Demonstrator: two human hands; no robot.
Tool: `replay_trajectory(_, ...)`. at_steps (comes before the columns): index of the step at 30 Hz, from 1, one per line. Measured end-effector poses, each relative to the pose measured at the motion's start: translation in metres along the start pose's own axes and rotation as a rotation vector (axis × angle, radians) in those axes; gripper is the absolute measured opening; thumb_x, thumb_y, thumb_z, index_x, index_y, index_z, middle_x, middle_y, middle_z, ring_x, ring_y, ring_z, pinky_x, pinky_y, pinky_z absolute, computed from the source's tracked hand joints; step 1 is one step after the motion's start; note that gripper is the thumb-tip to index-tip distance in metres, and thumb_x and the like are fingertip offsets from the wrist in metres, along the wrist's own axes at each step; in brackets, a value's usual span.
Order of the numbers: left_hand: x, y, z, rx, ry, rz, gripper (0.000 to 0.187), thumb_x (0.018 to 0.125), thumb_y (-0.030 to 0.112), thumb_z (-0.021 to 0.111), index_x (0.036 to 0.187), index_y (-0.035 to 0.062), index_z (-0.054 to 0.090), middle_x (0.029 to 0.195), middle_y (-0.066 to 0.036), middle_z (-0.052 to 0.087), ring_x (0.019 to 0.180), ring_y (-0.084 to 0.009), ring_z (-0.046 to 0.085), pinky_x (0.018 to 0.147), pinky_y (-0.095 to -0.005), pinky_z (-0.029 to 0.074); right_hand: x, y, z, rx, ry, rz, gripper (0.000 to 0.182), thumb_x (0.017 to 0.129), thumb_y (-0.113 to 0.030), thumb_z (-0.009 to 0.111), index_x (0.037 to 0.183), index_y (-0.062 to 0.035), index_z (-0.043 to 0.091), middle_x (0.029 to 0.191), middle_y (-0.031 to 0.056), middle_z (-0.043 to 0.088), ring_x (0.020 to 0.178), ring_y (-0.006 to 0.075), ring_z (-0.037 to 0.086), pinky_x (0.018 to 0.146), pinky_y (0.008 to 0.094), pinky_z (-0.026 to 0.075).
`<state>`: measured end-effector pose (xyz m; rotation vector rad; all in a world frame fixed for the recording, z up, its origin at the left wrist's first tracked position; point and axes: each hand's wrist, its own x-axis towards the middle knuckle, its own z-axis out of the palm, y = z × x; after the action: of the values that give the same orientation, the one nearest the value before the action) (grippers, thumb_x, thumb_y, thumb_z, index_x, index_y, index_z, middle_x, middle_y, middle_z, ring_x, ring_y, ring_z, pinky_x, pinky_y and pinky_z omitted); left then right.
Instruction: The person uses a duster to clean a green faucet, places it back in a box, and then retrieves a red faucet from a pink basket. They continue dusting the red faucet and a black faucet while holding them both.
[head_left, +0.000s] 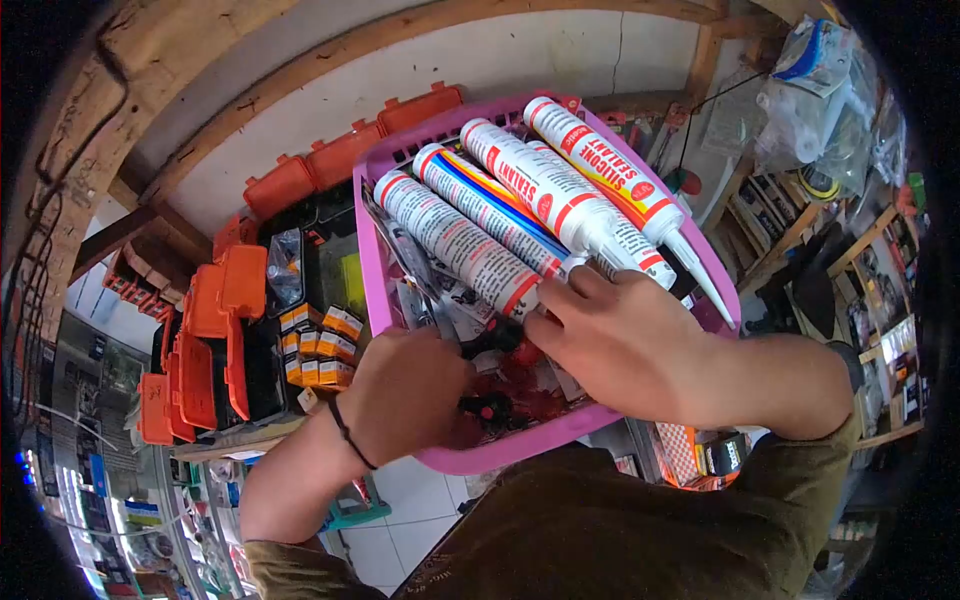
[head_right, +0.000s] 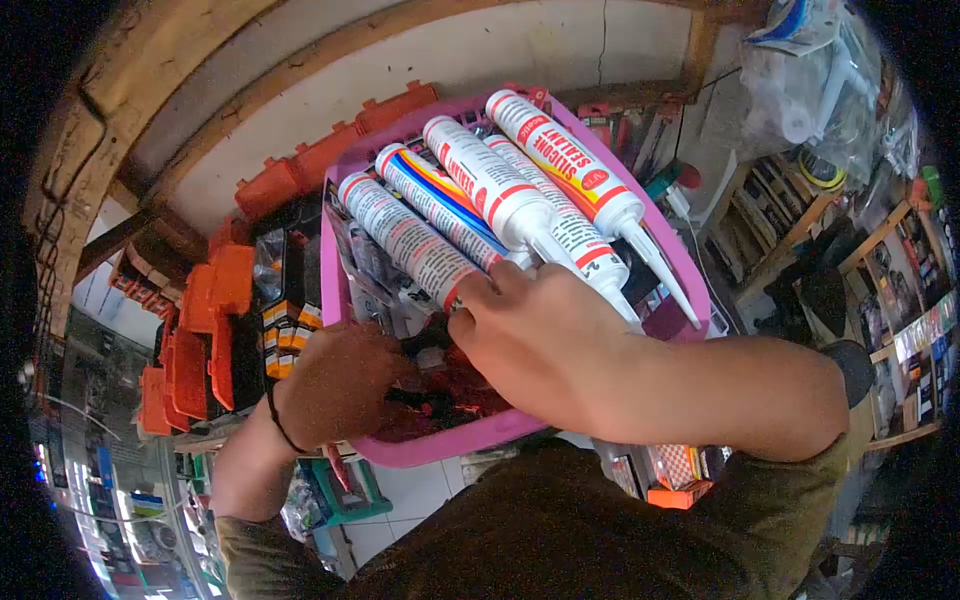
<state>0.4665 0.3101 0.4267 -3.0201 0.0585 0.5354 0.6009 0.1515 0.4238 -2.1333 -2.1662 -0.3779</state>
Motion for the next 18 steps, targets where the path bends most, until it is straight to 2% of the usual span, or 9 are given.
replay_trajectory(4,-0.001,0.000,0.008,0.057,0.026,0.023,0.028,0.066,0.023,0.068,0.091,0.0112,0.064,0.081,-0.009,0.059,0.073,-0.0285,0.057,0.062,-0.0391,0.047,0.001,-0.001,0.005,0.071,-0.010,0.051,0.018,0.068,-0.011,0.057,0.084,-0.0048,0.053,0.086,0.0101,0.046,0.073,0.0238,0.054,0.060,0.0332,0.048)
replay_trajectory(6,-0.010,-0.002,0.001,-0.252,0.449,0.025,0.025,0.066,0.015,0.068,0.088,0.0068,0.062,0.080,-0.011,0.056,0.074,-0.0292,0.057,0.063,-0.0384,0.046,0.000,0.000,0.000,0.170,0.037,0.080,0.019,0.068,-0.009,0.059,0.084,-0.0043,0.052,0.086,0.0104,0.046,0.074,0.0243,0.054,0.059,0.0336,0.048)
replay_trajectory(7,-0.013,-0.002,0.001,-0.259,0.435,0.022,0.025,0.066,0.015,0.068,0.088,0.0068,0.062,0.080,-0.011,0.056,0.074,-0.0292,0.057,0.063,-0.0384,0.046,-0.001,0.000,-0.001,0.254,0.097,0.114,0.020,0.068,-0.008,0.061,0.085,-0.0039,0.052,0.086,0.0108,0.046,0.074,0.0248,0.054,0.058,0.0340,0.048)
replay_trajectory(9,-0.021,0.000,0.004,-0.368,0.639,-0.025,0.016,0.069,0.011,0.063,0.083,0.0057,0.058,0.075,-0.010,0.050,0.069,-0.0287,0.055,0.058,-0.0374,0.042,0.000,0.003,-0.004,0.347,0.232,0.147,0.025,0.069,-0.007,0.064,0.091,-0.0039,0.053,0.085,0.0110,0.046,0.071,0.0262,0.055,0.057,0.0326,0.047)
replay_trajectory(11,-0.022,-0.004,0.009,-0.490,0.636,-0.056,0.016,0.071,0.009,0.063,0.085,0.0030,0.057,0.075,-0.012,0.049,0.069,-0.0308,0.053,0.058,-0.0379,0.041,0.001,0.011,-0.010,0.443,0.334,0.120,0.027,0.068,-0.006,0.066,0.092,-0.0038,0.054,0.083,0.0107,0.047,0.067,0.0247,0.054,0.056,0.0304,0.046)
replay_trajectory(12,-0.020,-0.007,0.015,-0.541,0.697,-0.059,0.016,0.073,0.009,0.063,0.086,0.0024,0.057,0.075,-0.012,0.049,0.069,-0.0314,0.053,0.059,-0.0377,0.041,0.001,0.013,-0.013,0.366,0.416,0.127,0.027,0.068,-0.004,0.067,0.091,-0.0035,0.055,0.081,0.0096,0.048,0.065,0.0204,0.054,0.056,0.0264,0.045)
replay_trajectory(13,-0.019,-0.009,0.017,-0.587,0.761,-0.056,0.016,0.074,0.008,0.062,0.088,0.0019,0.057,0.075,-0.012,0.050,0.068,-0.0320,0.053,0.059,-0.0376,0.041,0.000,0.014,-0.015,0.354,0.427,0.125,0.027,0.068,-0.004,0.067,0.091,-0.0035,0.055,0.081,0.0096,0.048,0.065,0.0204,0.054,0.056,0.0264,0.045)
replay_trajectory(16,-0.020,-0.008,0.017,-0.551,0.699,-0.113,0.015,0.076,0.009,0.062,0.088,0.0015,0.059,0.078,-0.014,0.054,0.070,-0.0314,0.055,0.060,-0.0356,0.043,-0.008,0.015,-0.019,0.407,0.648,0.219,0.020,0.071,-0.002,0.066,0.089,-0.0015,0.058,0.084,0.0060,0.050,0.072,0.0114,0.053,0.058,0.0212,0.044)
replay_trajectory(18,-0.016,-0.009,0.022,-0.520,0.685,-0.112,0.015,0.076,0.010,0.062,0.088,0.0015,0.060,0.079,-0.014,0.055,0.071,-0.0307,0.056,0.060,-0.0347,0.044,-0.014,0.013,-0.023,0.477,0.740,0.241,0.018,0.073,-0.002,0.065,0.089,-0.0005,0.057,0.085,0.0056,0.049,0.073,0.0101,0.052,0.055,0.0208,0.044)
